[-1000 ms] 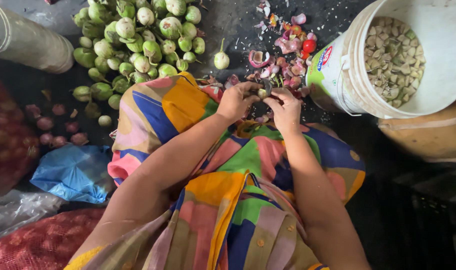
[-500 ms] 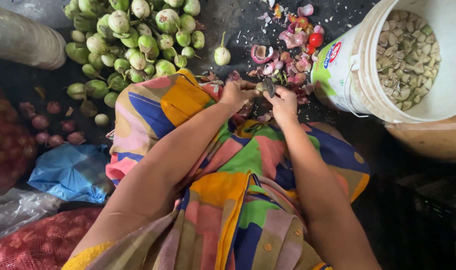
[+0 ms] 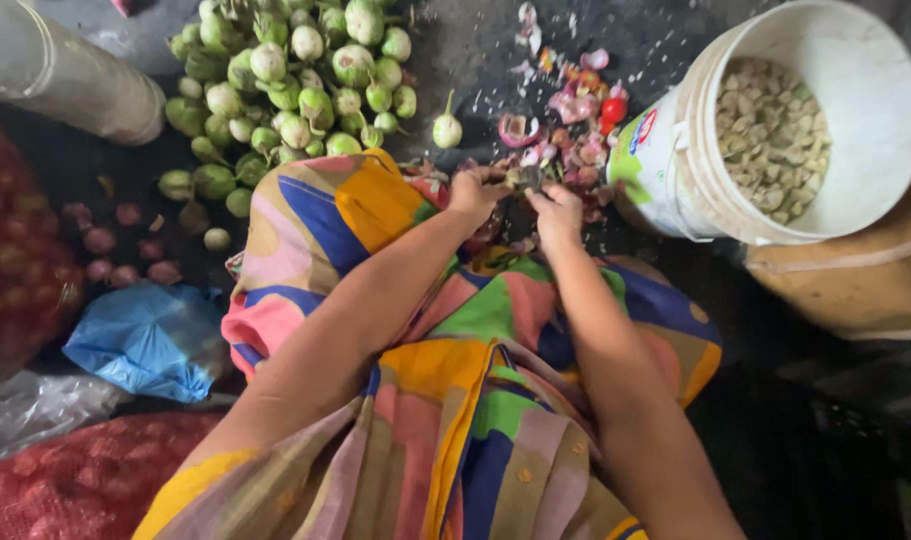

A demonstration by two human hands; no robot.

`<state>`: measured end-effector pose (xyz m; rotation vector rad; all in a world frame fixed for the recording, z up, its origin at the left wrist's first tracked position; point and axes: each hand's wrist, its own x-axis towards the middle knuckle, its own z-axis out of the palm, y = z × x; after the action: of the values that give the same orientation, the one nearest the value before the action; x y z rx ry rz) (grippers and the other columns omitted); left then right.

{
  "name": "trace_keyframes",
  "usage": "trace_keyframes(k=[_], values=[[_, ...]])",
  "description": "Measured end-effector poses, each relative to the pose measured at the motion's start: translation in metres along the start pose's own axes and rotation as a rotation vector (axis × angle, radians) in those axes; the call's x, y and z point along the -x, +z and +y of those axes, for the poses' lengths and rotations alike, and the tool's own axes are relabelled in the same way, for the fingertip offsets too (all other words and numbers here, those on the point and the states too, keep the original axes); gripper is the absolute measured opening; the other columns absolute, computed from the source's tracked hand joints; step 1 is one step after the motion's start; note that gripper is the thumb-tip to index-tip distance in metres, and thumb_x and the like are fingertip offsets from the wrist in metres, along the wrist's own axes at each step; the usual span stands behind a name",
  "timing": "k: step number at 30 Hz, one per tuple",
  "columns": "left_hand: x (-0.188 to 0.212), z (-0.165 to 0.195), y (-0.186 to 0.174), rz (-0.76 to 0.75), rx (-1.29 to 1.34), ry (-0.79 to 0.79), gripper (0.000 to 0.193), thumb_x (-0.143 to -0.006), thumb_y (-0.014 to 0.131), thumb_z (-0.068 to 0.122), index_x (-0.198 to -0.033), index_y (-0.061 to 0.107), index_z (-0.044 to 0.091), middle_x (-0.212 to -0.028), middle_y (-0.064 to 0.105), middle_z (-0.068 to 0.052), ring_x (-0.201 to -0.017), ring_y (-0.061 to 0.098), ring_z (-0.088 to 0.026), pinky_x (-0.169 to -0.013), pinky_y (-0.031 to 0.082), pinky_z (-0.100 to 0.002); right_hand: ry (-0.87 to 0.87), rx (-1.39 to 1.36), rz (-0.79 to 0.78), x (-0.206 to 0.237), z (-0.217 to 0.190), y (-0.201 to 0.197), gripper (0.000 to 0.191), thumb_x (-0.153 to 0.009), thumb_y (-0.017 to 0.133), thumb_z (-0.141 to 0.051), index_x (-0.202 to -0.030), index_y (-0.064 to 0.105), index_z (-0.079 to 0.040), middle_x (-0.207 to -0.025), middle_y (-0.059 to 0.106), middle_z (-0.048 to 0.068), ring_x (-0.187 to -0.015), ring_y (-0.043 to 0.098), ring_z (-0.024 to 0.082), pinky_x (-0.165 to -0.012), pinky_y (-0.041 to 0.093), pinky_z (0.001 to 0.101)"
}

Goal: The person sits on the floor and peels small green vegetables using a handheld tool. The peeled pieces are placed into a white bucket filled with water. The person continues peeling multiple vegetables one at a time.

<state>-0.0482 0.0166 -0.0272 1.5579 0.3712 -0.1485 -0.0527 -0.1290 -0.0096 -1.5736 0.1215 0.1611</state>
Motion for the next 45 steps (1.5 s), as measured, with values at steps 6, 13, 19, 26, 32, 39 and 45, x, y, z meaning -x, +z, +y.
trace_keyframes(k=[6, 13, 19, 26, 32, 39, 45], values=[[0.006, 0.004, 0.002, -0.111, 0.423, 0.132, 0.018, -0.091, 0.073, -0.001, -0.109, 0.072, 0.002, -0.092, 0.069, 0.003, -0.077, 0.059, -0.005, -0.069, 0.048, -0.022, -0.042, -0.575, 0.019, -0.01, -0.009, -0.02, 0.014, -0.099, 0.072, 0.001, -0.113, 0.069, 0.001, -0.105, 0.071, 0.009, -0.09, 0.064, 0.019, -0.083, 0.053, 0.0339], [0.014, 0.018, -0.003, -0.17, 0.361, 0.125, 0.018, -0.093, 0.072, 0.001, -0.111, 0.069, 0.003, -0.092, 0.068, 0.002, -0.073, 0.057, -0.005, -0.066, 0.048, -0.022, 0.283, -0.592, -0.115, 0.016, -0.034, -0.014, 0.023, -0.095, 0.06, -0.008, -0.117, 0.067, -0.008, -0.11, 0.072, 0.002, -0.1, 0.07, 0.016, -0.085, 0.059, 0.0377], [0.013, 0.017, -0.002, -0.17, 0.349, 0.113, 0.016, -0.093, 0.072, 0.003, -0.109, 0.068, 0.003, -0.086, 0.065, 0.004, -0.07, 0.055, -0.005, -0.064, 0.046, -0.022, -0.015, -0.318, -0.139, 0.01, -0.023, -0.009, 0.021, -0.097, 0.068, -0.008, -0.117, 0.072, -0.002, -0.112, 0.073, 0.003, -0.101, 0.066, 0.013, -0.093, 0.053, 0.028], [-0.003, 0.0, 0.003, -0.025, 0.025, -0.053, 0.018, -0.091, 0.072, 0.014, -0.105, 0.068, 0.003, -0.072, 0.065, 0.002, -0.058, 0.058, -0.009, -0.054, 0.048, -0.027, 0.163, -0.336, -0.038, -0.007, 0.005, -0.004, 0.018, -0.097, 0.069, -0.007, -0.114, 0.071, 0.0, -0.106, 0.07, 0.004, -0.093, 0.064, 0.014, -0.084, 0.052, 0.0326], [-0.013, 0.008, -0.004, -0.126, 0.418, -0.177, 0.017, -0.096, 0.069, 0.014, -0.109, 0.071, 0.004, -0.078, 0.065, 0.001, -0.066, 0.059, -0.011, -0.062, 0.05, -0.029, 0.31, -0.835, -0.204, -0.013, -0.013, -0.03, 0.023, -0.098, 0.068, -0.012, -0.119, 0.065, -0.006, -0.107, 0.068, 0.006, -0.094, 0.062, 0.019, -0.084, 0.052, 0.0356], [0.025, 0.04, -0.018, -0.233, 0.751, -0.274, 0.015, -0.098, 0.062, 0.021, -0.107, 0.058, 0.01, -0.079, 0.065, 0.0, -0.067, 0.066, -0.014, -0.062, 0.057, -0.032, 0.388, -0.933, -0.635, 0.006, -0.043, -0.071, 0.029, -0.098, 0.067, -0.011, -0.124, 0.065, 0.002, -0.107, 0.067, 0.011, -0.097, 0.062, 0.025, -0.085, 0.052, 0.0366], [0.043, 0.014, -0.016, -0.204, 0.139, -0.096, 0.022, -0.097, 0.068, 0.019, -0.116, 0.069, 0.009, -0.076, 0.064, 0.002, -0.058, 0.057, -0.008, -0.051, 0.051, -0.028, 0.358, -0.358, -0.368, 0.021, -0.032, -0.057, 0.027, -0.095, 0.065, -0.008, -0.12, 0.068, -0.001, -0.105, 0.071, 0.007, -0.086, 0.066, 0.019, -0.076, 0.056, 0.0357]])
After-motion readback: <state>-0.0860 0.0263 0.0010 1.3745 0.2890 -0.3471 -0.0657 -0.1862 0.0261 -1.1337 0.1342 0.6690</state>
